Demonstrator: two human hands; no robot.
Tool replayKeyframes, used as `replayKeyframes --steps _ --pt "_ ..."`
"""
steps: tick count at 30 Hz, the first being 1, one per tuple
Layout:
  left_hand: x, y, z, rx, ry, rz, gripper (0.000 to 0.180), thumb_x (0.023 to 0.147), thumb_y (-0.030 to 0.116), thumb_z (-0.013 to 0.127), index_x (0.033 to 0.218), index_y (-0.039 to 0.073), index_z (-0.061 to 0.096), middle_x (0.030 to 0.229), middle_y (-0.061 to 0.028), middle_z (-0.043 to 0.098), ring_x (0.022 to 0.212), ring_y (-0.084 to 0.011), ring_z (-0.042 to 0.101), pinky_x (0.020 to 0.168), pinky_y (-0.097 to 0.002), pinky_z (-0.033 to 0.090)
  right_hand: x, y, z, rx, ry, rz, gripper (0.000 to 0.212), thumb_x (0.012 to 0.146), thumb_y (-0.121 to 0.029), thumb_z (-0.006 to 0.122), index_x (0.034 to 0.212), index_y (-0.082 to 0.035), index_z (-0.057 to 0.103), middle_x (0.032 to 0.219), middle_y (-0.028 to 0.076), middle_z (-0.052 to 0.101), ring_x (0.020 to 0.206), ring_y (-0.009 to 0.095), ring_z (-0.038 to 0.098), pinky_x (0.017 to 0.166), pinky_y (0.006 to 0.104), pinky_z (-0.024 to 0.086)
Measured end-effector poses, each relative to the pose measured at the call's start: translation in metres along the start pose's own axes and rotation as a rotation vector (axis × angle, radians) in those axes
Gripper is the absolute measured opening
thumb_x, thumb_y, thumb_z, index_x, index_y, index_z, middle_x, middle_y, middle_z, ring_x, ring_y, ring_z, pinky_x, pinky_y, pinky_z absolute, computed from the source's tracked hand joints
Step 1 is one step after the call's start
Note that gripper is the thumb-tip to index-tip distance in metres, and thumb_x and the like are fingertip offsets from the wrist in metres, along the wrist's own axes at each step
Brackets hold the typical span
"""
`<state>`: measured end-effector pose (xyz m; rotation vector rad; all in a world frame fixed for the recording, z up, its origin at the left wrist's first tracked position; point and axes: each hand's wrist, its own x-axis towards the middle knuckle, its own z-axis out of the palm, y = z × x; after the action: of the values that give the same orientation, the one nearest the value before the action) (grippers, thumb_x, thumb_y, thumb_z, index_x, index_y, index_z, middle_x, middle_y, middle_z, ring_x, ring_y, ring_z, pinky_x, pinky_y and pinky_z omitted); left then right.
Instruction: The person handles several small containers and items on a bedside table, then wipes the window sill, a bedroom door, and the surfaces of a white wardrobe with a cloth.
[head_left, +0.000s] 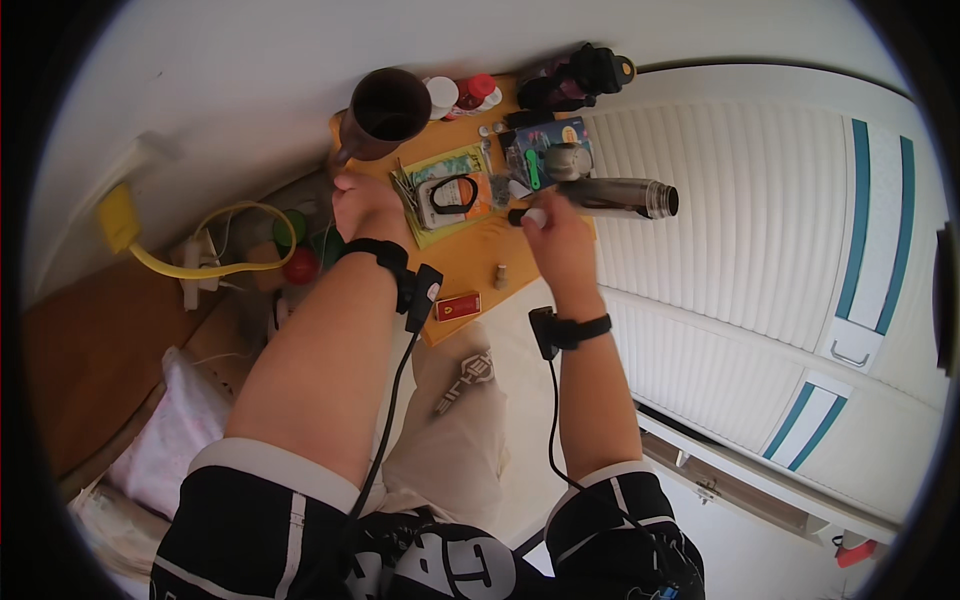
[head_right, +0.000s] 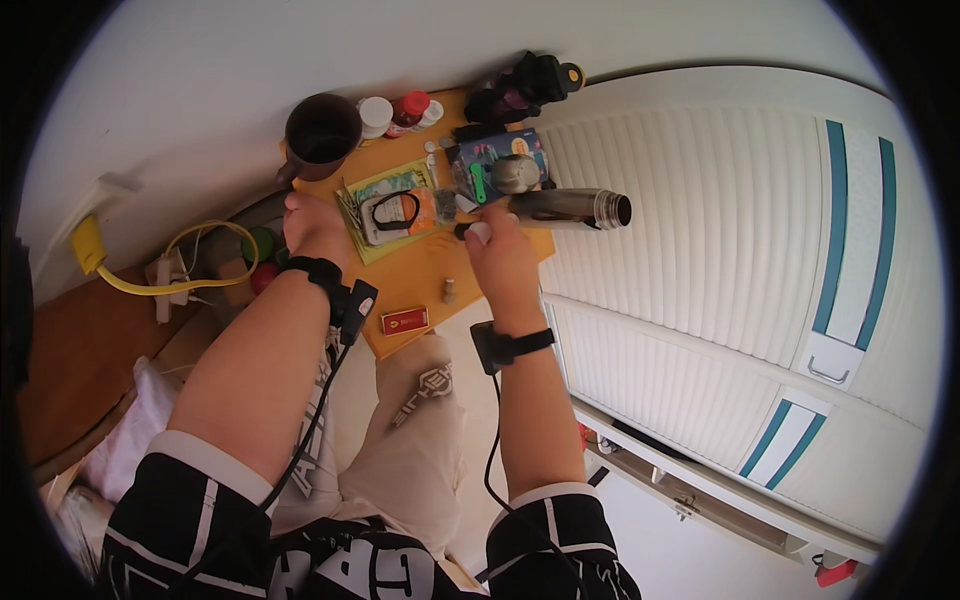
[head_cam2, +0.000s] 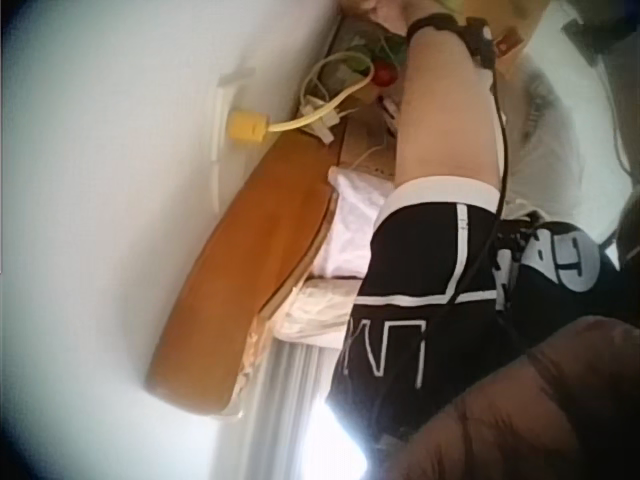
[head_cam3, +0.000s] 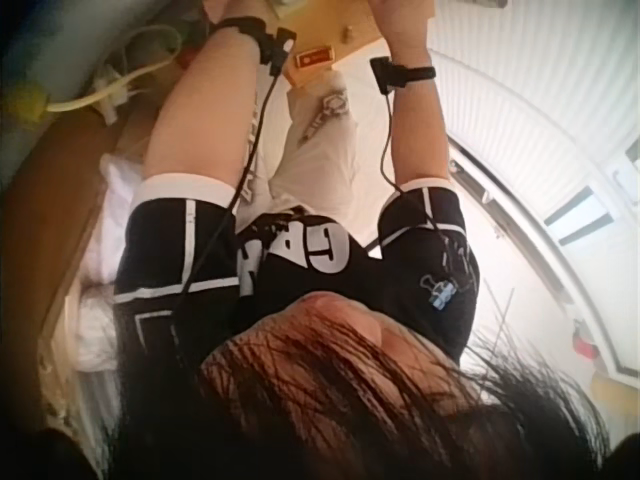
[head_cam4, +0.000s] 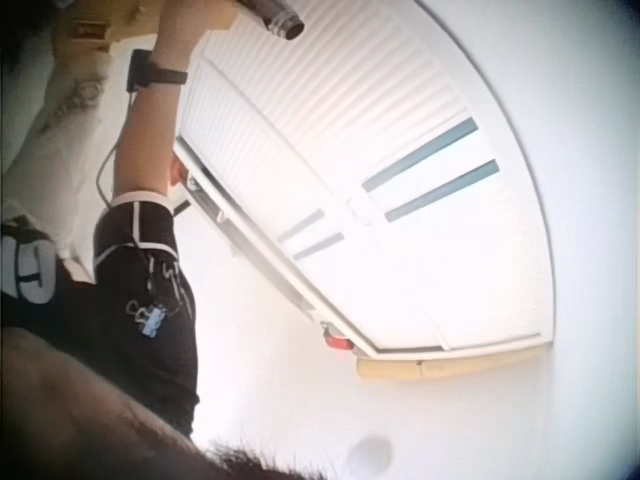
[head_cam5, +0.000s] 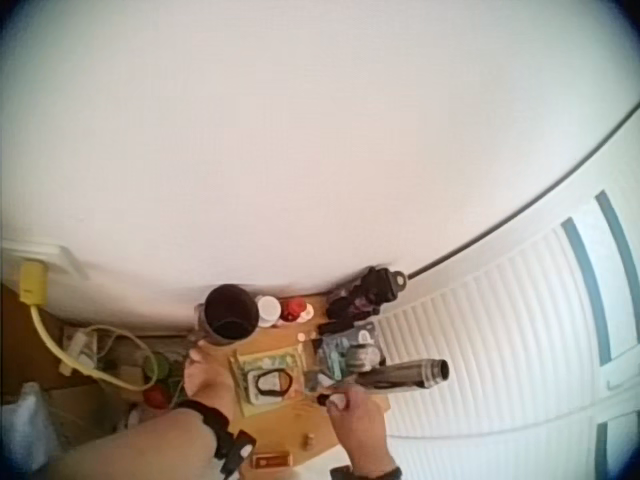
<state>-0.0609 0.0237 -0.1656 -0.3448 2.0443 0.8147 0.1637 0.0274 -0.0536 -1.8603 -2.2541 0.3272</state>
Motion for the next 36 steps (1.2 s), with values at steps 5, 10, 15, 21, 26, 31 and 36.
replayKeyframes --steps 5,10,15,21,26,31,36 --pt "-0.021 0.011 -0.016 -0.043 -0.007 -0.005 0.065 0.101 0.044 0.022 0.125 0.001 0.065 0.128 -0.0244 0.065 0.119 -0.0429 0.061 0.103 -0.0486 0.046 0.064 -0.062 -0.043 0.058 0.126 -0.042 0.032 0.086 -0.019 0.075 0.110 -0.005 0.060 0.091 0.018 0.070 0.085 0.038 0.069 0.072 0.0455 0.055" --pt "-0.010 0.000 -0.001 -0.008 0.033 0.025 0.065 0.101 0.044 0.022 0.125 0.002 0.066 0.127 -0.0234 0.066 0.118 -0.0434 0.061 0.104 -0.0483 0.046 0.139 -0.036 0.013 -0.122 0.077 -0.247 0.029 0.085 -0.018 0.072 0.108 -0.004 0.060 0.096 0.021 0.071 0.091 0.043 0.067 0.078 0.0501 0.054" --pt "-0.018 0.007 -0.005 0.039 0.050 0.009 0.065 0.101 0.043 0.021 0.123 0.003 0.067 0.126 -0.0232 0.066 0.116 -0.0435 0.062 0.102 -0.0491 0.046 0.157 -0.041 0.032 -0.141 0.011 -0.312 0.025 0.083 -0.011 0.069 0.103 -0.002 0.057 0.092 0.023 0.069 0.091 0.045 0.066 0.080 0.0528 0.053" --pt "-0.014 0.003 0.001 0.075 0.047 -0.019 0.066 0.100 0.042 0.021 0.122 0.002 0.068 0.126 -0.0232 0.067 0.115 -0.0433 0.063 0.101 -0.0493 0.047 0.128 -0.027 0.013 0.029 0.070 -0.287 0.035 0.081 -0.011 0.074 0.114 -0.004 0.062 0.106 0.019 0.067 0.096 0.040 0.066 0.081 0.0482 0.054" --pt "-0.010 0.002 0.004 0.034 0.036 -0.037 0.066 0.099 0.042 0.022 0.121 0.002 0.070 0.126 -0.0228 0.067 0.115 -0.0445 0.063 0.102 -0.0492 0.048 -0.015 -0.024 -0.011 0.133 -0.065 -0.199 0.033 0.078 -0.002 0.071 0.111 -0.004 0.065 0.108 0.016 0.067 0.103 0.035 0.065 0.089 0.0428 0.054" --pt "-0.018 0.005 -0.001 0.022 0.024 0.037 0.065 0.102 0.042 0.021 0.122 0.001 0.066 0.126 -0.0240 0.066 0.116 -0.0434 0.062 0.104 -0.0484 0.046 -0.103 -0.043 0.013 0.010 -0.375 -0.277 0.041 0.074 -0.006 0.074 0.114 -0.007 0.066 0.116 0.009 0.065 0.110 0.031 0.062 0.092 0.0387 0.053" --pt "-0.012 -0.001 -0.001 0.018 0.041 0.075 0.065 0.101 0.043 0.021 0.123 0.001 0.066 0.126 -0.0245 0.066 0.117 -0.0432 0.062 0.104 -0.0479 0.047 -0.095 -0.040 0.015 -0.018 -0.319 -0.257 0.040 0.075 -0.011 0.076 0.113 -0.007 0.066 0.111 0.009 0.066 0.102 0.029 0.064 0.086 0.0390 0.055"
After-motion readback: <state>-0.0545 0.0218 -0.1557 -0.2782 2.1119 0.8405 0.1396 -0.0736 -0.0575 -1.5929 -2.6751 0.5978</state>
